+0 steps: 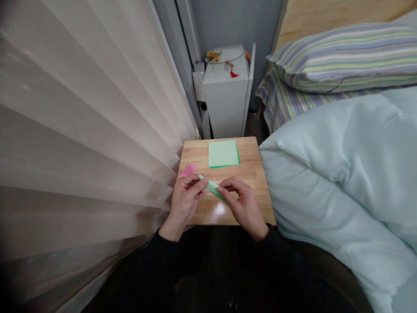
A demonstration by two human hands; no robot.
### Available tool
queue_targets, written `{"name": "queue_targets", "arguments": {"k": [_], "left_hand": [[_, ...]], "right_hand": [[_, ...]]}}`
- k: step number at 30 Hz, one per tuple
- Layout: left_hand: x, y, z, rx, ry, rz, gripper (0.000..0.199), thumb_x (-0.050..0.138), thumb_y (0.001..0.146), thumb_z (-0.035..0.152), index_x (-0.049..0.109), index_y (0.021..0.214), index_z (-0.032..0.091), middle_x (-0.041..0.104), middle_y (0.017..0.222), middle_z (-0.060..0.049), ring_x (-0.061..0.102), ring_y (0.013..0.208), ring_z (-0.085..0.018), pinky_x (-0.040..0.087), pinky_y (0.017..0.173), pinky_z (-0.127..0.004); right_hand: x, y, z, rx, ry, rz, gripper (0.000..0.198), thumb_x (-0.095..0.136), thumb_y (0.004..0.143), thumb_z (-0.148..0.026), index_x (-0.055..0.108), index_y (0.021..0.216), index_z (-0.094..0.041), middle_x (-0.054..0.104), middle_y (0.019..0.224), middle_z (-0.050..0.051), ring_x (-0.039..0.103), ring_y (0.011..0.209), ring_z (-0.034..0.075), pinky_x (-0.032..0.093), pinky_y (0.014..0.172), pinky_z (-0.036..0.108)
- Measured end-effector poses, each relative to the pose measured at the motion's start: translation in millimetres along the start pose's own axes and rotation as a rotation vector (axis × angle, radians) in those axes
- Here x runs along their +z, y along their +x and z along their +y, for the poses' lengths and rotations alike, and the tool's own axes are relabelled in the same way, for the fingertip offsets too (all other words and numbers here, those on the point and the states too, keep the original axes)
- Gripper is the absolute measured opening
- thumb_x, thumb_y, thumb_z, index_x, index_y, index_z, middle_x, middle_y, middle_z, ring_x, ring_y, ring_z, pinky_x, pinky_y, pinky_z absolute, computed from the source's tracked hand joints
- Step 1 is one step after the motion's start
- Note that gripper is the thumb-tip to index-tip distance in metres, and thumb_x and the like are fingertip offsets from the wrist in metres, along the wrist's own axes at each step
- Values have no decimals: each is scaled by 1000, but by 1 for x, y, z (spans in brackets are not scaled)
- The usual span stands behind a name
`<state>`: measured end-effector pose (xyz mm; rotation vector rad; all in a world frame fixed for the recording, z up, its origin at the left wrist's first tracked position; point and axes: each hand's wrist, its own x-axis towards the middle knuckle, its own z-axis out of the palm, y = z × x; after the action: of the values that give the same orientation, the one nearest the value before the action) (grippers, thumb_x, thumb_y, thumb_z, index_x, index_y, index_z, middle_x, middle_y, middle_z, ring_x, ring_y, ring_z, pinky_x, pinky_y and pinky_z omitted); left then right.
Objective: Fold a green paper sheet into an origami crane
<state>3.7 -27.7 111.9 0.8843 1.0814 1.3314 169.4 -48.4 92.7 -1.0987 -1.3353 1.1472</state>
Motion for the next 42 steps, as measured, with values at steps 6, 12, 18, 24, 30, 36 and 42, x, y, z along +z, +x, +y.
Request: {"name": "queue_targets", "arguments": {"k": [6, 12, 18, 24, 30, 36, 42], "left_hand": [[5, -2, -1, 4, -13, 12, 20, 89, 66, 26, 72, 67, 15, 61, 56, 3, 49, 47, -5, 36, 47, -19], [6, -1, -2, 8, -95, 48, 23, 92, 63, 26, 75, 73, 15, 63, 57, 3, 49, 46, -5, 36, 46, -18], [8, 0, 0, -33, -181, 104, 25, 95, 56, 24, 76, 70, 16, 62, 54, 3, 48, 44, -4, 35, 45, -18], [8, 0, -1, -50, -236, 132, 24, 94, 57, 22, 76, 70, 15, 64, 59, 1, 50, 48, -4, 36, 47, -18], [-4, 6, 8, -19, -250, 164, 25, 92, 66, 29, 75, 77, 15, 63, 70, 2, 47, 54, -3, 34, 48, -16], [-7, 4, 4, -13, -14, -78, 31, 88, 74, 40, 77, 92, 16, 65, 75, 0, 48, 54, -5, 34, 48, -20], [-6, 4, -3, -4, 96, -109, 25, 86, 76, 35, 70, 78, 16, 55, 57, 4, 44, 46, -5, 30, 45, -20]], "right_hand": [[2, -1, 1, -27, -16, 10, 17, 72, 95, -35, 73, 85, -22, 68, 85, 3, 62, 80, 17, 48, 76, 33], [2, -2, 3, -20, 20, -1, 17, 71, 96, -36, 72, 86, -22, 66, 84, 2, 62, 81, 17, 48, 76, 33], [4, -2, 2, -39, 14, 11, 14, 72, 96, -33, 72, 86, -23, 67, 85, 1, 61, 80, 16, 47, 75, 32], [5, -2, 2, -54, 12, 17, 13, 72, 95, -31, 72, 85, -23, 67, 84, 1, 60, 80, 16, 45, 74, 32], [6, -3, 4, -6, 38, 50, 11, 72, 94, -29, 72, 85, -23, 68, 84, 1, 61, 80, 17, 46, 74, 32], [6, -3, 6, 33, 84, 70, 12, 73, 93, -32, 73, 85, -23, 69, 84, 1, 62, 81, 17, 47, 75, 32], [6, -3, 1, 44, 32, 60, 12, 74, 92, -32, 73, 86, -22, 70, 85, 2, 64, 81, 17, 49, 76, 32]]}}
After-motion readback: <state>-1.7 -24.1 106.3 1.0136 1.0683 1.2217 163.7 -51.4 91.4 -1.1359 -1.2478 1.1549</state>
